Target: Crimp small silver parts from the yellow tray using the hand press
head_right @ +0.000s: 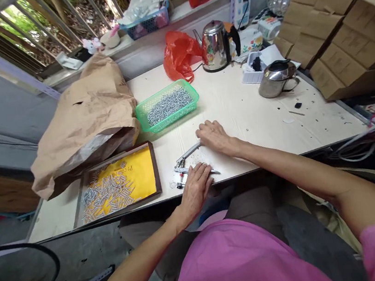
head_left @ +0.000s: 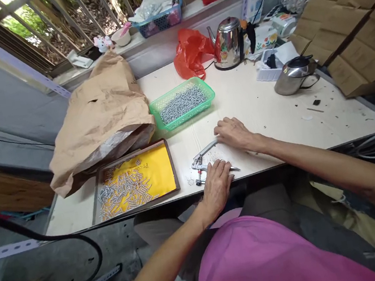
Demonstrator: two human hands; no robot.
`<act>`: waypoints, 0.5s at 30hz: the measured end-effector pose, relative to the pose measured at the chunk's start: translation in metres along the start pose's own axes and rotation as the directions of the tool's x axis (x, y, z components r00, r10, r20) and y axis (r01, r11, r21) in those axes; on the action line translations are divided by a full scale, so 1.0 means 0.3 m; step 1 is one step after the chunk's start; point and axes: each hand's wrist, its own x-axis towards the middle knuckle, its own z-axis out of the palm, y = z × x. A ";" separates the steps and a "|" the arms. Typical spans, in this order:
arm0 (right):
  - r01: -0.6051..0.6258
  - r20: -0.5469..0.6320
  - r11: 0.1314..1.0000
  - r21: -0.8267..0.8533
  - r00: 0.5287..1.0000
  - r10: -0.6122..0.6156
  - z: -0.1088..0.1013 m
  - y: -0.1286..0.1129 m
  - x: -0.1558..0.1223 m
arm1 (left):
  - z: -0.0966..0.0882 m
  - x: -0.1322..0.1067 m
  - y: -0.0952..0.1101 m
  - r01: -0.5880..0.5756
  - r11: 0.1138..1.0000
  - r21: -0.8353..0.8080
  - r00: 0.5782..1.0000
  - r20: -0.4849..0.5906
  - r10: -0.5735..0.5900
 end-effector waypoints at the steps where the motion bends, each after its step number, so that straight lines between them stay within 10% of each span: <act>1: 0.074 0.010 0.997 0.005 0.997 -0.074 -0.009 -0.041 0.009 | -0.002 -0.002 0.004 0.000 1.000 -0.013 1.000 -0.008 0.000; 5: 0.522 0.070 0.846 0.112 0.845 -0.531 -0.003 -0.215 -0.001 | -0.031 -0.072 0.037 -0.090 0.991 -0.098 0.995 -0.044 0.086; 8: 0.634 0.015 0.756 0.166 0.765 -0.644 0.051 -0.278 -0.027 | -0.106 -0.165 0.026 -0.154 0.984 -0.091 0.986 -0.080 0.147; 11: 0.639 -0.040 0.700 0.319 0.747 -0.663 0.105 -0.280 -0.030 | -0.240 -0.240 -0.086 0.100 0.993 0.066 0.969 -0.234 -0.082; 15: 0.502 -0.232 0.663 0.555 0.859 -0.457 0.091 -0.259 0.010 | -0.431 -0.274 -0.362 0.547 0.808 0.217 0.798 -0.425 -0.426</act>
